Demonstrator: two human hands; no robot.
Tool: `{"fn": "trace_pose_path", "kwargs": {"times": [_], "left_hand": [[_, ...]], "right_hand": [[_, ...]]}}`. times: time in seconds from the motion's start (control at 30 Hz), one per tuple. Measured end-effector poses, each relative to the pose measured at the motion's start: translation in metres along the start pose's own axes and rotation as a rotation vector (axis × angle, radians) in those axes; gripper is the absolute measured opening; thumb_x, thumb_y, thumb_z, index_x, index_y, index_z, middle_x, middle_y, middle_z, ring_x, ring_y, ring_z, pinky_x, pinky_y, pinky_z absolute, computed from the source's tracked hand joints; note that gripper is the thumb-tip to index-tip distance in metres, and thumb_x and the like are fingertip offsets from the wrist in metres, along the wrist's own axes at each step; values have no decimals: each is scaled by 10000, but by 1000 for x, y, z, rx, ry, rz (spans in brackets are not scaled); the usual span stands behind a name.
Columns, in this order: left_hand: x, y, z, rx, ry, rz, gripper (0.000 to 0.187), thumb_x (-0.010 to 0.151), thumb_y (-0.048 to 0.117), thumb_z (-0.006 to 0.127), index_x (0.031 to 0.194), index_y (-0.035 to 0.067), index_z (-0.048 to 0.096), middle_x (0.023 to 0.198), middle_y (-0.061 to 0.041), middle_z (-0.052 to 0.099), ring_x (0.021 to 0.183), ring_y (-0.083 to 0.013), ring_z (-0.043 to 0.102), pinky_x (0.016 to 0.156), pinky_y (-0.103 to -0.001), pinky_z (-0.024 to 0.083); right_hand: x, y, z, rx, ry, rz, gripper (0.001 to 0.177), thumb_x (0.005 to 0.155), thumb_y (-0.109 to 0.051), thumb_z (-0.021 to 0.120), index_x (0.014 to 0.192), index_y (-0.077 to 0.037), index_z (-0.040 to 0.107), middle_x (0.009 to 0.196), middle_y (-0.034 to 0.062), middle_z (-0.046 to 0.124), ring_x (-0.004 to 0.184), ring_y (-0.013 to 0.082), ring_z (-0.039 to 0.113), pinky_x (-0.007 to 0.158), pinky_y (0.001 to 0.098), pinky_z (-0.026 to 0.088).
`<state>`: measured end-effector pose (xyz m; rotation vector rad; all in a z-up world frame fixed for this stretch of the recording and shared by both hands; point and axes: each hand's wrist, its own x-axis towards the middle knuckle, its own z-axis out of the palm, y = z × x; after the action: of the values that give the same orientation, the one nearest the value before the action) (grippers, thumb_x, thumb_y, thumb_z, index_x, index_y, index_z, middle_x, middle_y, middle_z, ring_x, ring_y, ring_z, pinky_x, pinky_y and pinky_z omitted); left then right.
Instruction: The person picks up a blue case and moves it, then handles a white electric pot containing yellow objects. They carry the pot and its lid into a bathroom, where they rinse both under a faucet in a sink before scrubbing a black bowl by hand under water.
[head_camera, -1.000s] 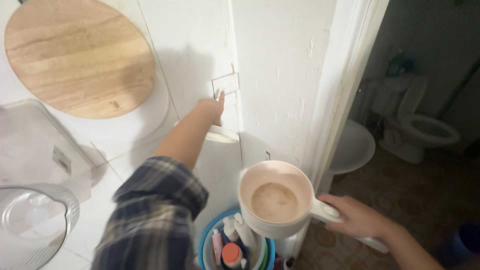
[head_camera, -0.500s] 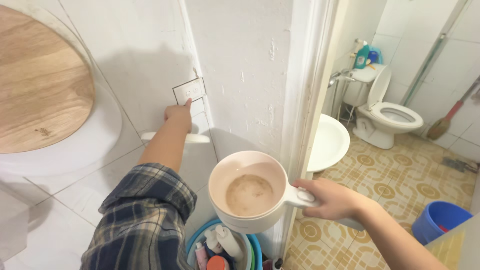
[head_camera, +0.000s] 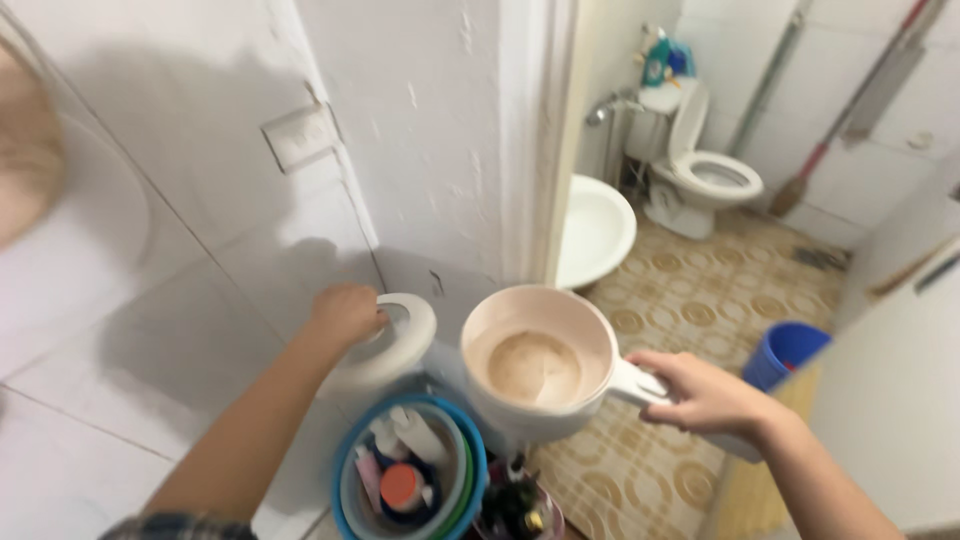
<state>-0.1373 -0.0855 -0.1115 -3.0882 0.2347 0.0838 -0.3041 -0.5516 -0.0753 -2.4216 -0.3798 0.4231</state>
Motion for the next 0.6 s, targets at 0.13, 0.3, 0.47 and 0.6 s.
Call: {"fn": "trace_pose_path", "kwargs": {"times": [0.13, 0.3, 0.47, 0.6], "left_hand": [[-54, 55, 48, -275, 23, 63, 297, 920, 385, 589, 1021, 140, 724, 946, -161, 742, 894, -382, 703, 823, -511, 552], [-82, 149, 86, -627, -144, 40, 348, 985, 412, 528, 1082, 105, 661, 972, -171, 745, 889, -344, 723, 829, -456, 553], [-48, 241, 119, -1289, -201, 61, 370, 966, 388, 577, 1121, 57, 634, 945, -84, 719, 801, -188, 686, 728, -359, 572], [21, 301, 131, -1662, -156, 83, 328, 1046, 359, 526, 1132, 65, 645, 932, -21, 679, 818, -101, 622, 749, -272, 535]], "right_hand": [[-37, 37, -1, 73, 35, 229, 643, 750, -232, 765, 1367, -172, 592, 894, 91, 767, 706, 199, 725, 637, 353, 600], [-50, 91, -15, 187, 169, 438, 600, 782, -226, 761, 1359, -189, 600, 933, 113, 753, 717, 212, 703, 622, 388, 598], [-19, 142, -56, 92, 293, 353, 526, 786, -234, 762, 1284, -137, 623, 965, 102, 773, 790, 182, 734, 675, 357, 595], [35, 196, -107, 110, 240, 464, 547, 799, -269, 758, 1311, -141, 616, 993, 161, 786, 789, 362, 729, 704, 472, 591]]}}
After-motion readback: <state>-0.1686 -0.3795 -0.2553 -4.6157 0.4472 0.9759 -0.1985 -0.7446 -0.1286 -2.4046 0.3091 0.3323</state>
